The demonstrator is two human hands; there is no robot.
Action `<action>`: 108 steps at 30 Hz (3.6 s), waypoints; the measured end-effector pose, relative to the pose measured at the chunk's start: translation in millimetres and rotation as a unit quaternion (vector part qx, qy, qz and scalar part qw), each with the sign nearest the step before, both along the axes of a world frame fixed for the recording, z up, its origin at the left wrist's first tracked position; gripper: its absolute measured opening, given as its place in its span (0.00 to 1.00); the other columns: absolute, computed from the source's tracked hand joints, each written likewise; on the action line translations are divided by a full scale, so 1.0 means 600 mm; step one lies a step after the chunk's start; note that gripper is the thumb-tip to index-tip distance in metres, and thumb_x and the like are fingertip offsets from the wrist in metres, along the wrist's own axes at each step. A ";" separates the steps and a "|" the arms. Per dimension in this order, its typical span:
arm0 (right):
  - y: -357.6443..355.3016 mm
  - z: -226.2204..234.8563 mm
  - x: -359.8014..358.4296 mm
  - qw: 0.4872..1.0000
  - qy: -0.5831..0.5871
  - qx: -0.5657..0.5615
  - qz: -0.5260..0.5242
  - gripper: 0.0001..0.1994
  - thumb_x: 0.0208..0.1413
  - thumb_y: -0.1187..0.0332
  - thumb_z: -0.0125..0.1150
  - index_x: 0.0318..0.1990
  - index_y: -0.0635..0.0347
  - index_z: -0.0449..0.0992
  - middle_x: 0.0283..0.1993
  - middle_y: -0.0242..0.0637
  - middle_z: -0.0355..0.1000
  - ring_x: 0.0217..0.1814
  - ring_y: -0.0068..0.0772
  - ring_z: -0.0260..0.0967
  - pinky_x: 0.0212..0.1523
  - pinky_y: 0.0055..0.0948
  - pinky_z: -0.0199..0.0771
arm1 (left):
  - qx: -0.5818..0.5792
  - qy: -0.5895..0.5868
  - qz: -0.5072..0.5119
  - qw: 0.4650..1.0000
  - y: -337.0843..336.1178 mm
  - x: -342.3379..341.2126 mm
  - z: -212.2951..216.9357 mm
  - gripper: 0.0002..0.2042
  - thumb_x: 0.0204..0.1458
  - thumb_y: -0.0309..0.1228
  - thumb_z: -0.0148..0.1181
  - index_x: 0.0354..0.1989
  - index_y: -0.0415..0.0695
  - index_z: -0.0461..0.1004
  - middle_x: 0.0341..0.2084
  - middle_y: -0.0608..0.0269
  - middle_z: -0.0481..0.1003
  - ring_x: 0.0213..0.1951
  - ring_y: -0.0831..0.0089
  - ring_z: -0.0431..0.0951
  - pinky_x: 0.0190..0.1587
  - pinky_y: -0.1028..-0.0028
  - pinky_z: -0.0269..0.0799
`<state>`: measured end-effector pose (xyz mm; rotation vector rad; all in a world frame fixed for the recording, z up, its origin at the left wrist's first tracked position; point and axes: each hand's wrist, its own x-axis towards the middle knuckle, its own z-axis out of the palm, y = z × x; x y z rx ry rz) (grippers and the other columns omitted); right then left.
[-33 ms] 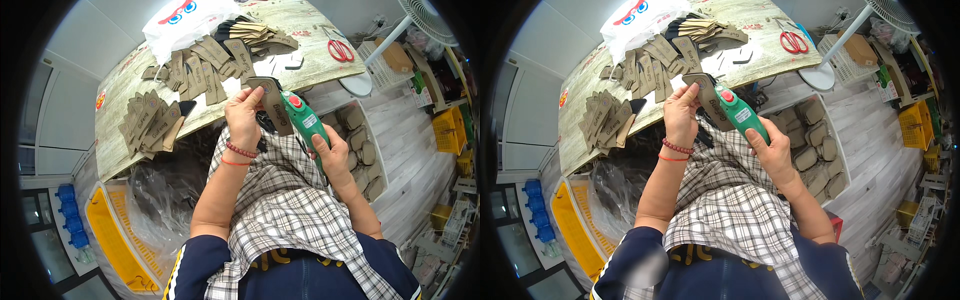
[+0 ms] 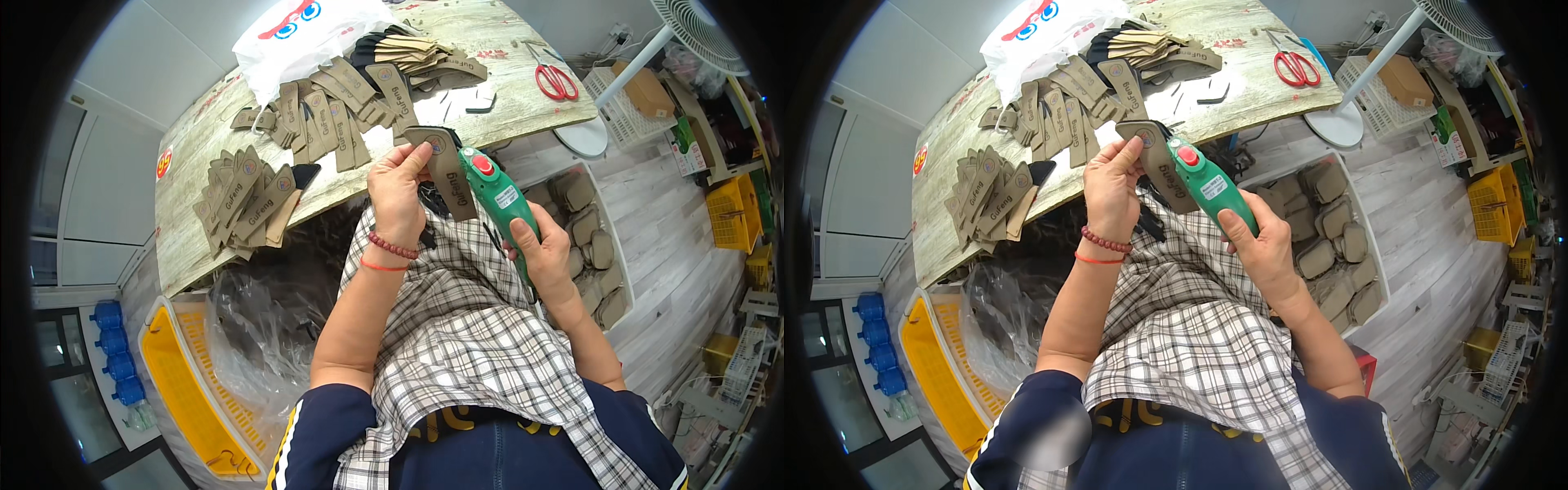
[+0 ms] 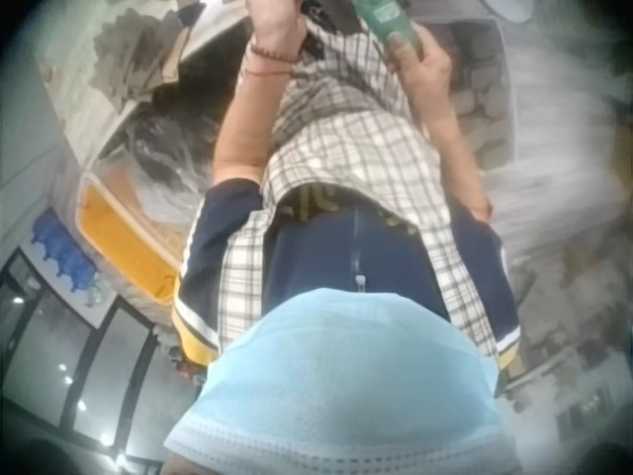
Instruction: The person uses a green rotary tool to trim the edges of small cardboard tags labeled 'Gufeng'. They pick up each tag, smooth its edges with the tool, and place it back on the table. The process is repeated for multiple tags throughout the clip.
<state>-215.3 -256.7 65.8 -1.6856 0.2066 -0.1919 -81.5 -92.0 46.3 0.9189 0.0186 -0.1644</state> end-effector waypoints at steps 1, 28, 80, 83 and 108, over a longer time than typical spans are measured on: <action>-0.001 0.000 0.000 1.000 -0.003 0.000 0.001 0.22 0.59 0.54 0.59 0.49 0.67 0.72 0.24 0.29 0.69 0.22 0.15 0.63 0.22 0.18 0.65 | 0.008 -0.009 -0.017 1.000 0.005 -0.001 -0.001 0.02 0.54 0.24 0.60 0.33 0.38 0.77 0.28 0.63 0.79 0.27 0.79 0.76 0.32 0.79 0.71; -0.011 0.010 0.002 0.999 0.019 0.000 0.049 0.21 0.60 0.54 0.57 0.48 0.66 0.72 0.26 0.29 0.68 0.23 0.15 0.63 0.22 0.18 0.65 | 0.298 -0.154 -0.095 0.937 0.040 0.010 0.005 0.06 0.54 0.25 0.60 0.35 0.35 0.79 0.27 0.68 0.78 0.29 0.84 0.74 0.34 0.83 0.69; 0.052 0.007 -0.049 0.985 0.132 -0.098 -0.056 0.18 0.55 0.60 0.64 0.45 0.65 0.74 0.25 0.29 0.72 0.22 0.16 0.65 0.23 0.20 0.65 | 0.704 -0.190 0.240 0.641 0.133 0.307 -0.024 0.15 0.49 0.45 0.61 0.31 0.45 0.80 0.36 0.59 0.74 0.45 0.60 0.71 0.47 0.58 0.63; 0.036 -0.019 -0.058 0.984 0.111 -0.121 -0.064 0.24 0.55 0.55 0.64 0.51 0.66 0.73 0.25 0.31 0.72 0.23 0.18 0.67 0.24 0.21 0.65 | 0.728 -0.036 0.247 0.638 0.089 0.354 -0.019 0.23 0.43 0.51 0.65 0.38 0.43 0.77 0.44 0.54 0.70 0.51 0.58 0.67 0.53 0.57 0.59; 0.073 0.036 0.066 0.999 0.012 -0.028 0.022 0.24 0.58 0.54 0.60 0.55 0.62 0.72 0.27 0.27 0.69 0.23 0.14 0.61 0.23 0.18 0.64 | -0.055 0.017 0.179 0.982 0.087 0.071 0.025 0.04 0.54 0.26 0.61 0.35 0.40 0.74 0.29 0.65 0.78 0.28 0.79 0.77 0.31 0.79 0.74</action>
